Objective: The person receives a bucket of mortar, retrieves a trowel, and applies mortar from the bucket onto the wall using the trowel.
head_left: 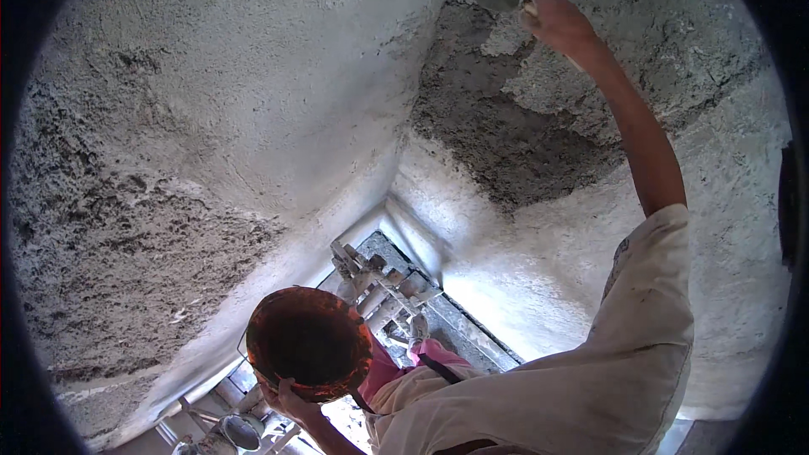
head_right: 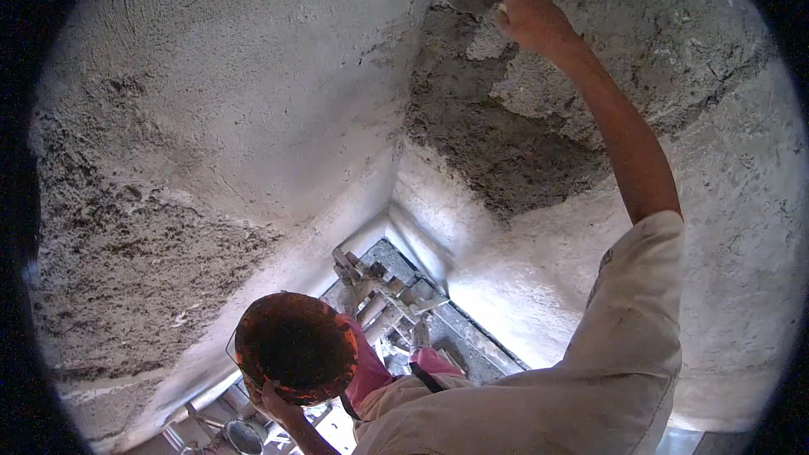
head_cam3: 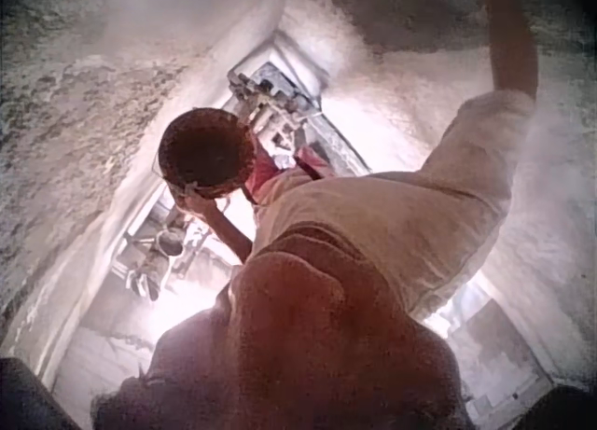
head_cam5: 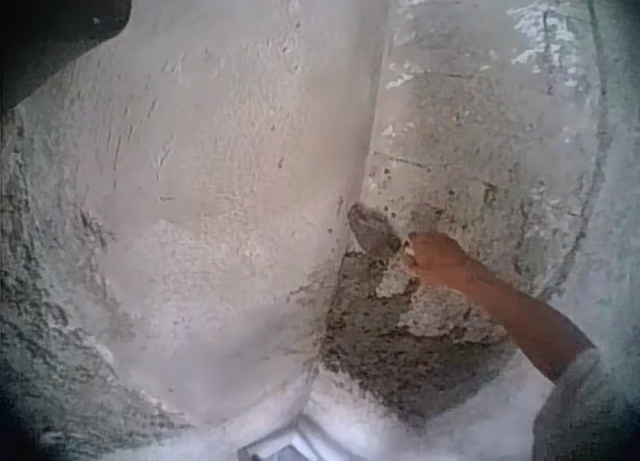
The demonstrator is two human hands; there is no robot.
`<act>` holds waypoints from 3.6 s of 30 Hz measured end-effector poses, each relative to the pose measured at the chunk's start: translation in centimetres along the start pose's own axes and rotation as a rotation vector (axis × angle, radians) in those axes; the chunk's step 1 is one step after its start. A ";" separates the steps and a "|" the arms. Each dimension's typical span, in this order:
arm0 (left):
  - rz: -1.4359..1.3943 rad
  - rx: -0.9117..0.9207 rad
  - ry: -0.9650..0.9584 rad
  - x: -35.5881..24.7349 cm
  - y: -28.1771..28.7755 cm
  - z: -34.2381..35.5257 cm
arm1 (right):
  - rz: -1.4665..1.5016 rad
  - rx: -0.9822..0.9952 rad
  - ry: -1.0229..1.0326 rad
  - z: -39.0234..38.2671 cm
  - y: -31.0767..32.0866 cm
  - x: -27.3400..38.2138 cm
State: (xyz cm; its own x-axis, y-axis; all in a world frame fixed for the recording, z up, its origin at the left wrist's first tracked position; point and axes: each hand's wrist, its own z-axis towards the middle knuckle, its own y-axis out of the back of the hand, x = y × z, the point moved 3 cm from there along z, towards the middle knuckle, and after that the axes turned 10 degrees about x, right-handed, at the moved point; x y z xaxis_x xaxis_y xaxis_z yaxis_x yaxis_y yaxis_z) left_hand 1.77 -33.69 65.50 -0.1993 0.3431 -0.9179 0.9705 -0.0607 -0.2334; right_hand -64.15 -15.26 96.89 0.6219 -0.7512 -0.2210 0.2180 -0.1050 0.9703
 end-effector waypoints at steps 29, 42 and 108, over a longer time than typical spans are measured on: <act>0.094 0.101 -0.010 1.7 -1.5 2.8 | 0.151 0.398 0.305 -3.2 -10.3 7.0; 0.042 0.024 -0.014 0.5 0.3 0.6 | 0.133 0.132 0.074 1.9 -3.4 2.2; 0.032 0.851 -0.235 -4.0 -15.2 -9.0 | 0.077 0.357 0.672 -38.1 -9.7 23.2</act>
State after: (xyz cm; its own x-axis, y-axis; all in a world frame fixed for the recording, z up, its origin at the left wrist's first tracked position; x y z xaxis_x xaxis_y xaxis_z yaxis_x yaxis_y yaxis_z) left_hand -10.92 -25.72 75.56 -0.2879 0.1333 -0.9484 0.5643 -0.7765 -0.2804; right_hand -23.20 -6.83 78.57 0.9743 -0.2190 -0.0528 -0.0299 -0.3582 0.9332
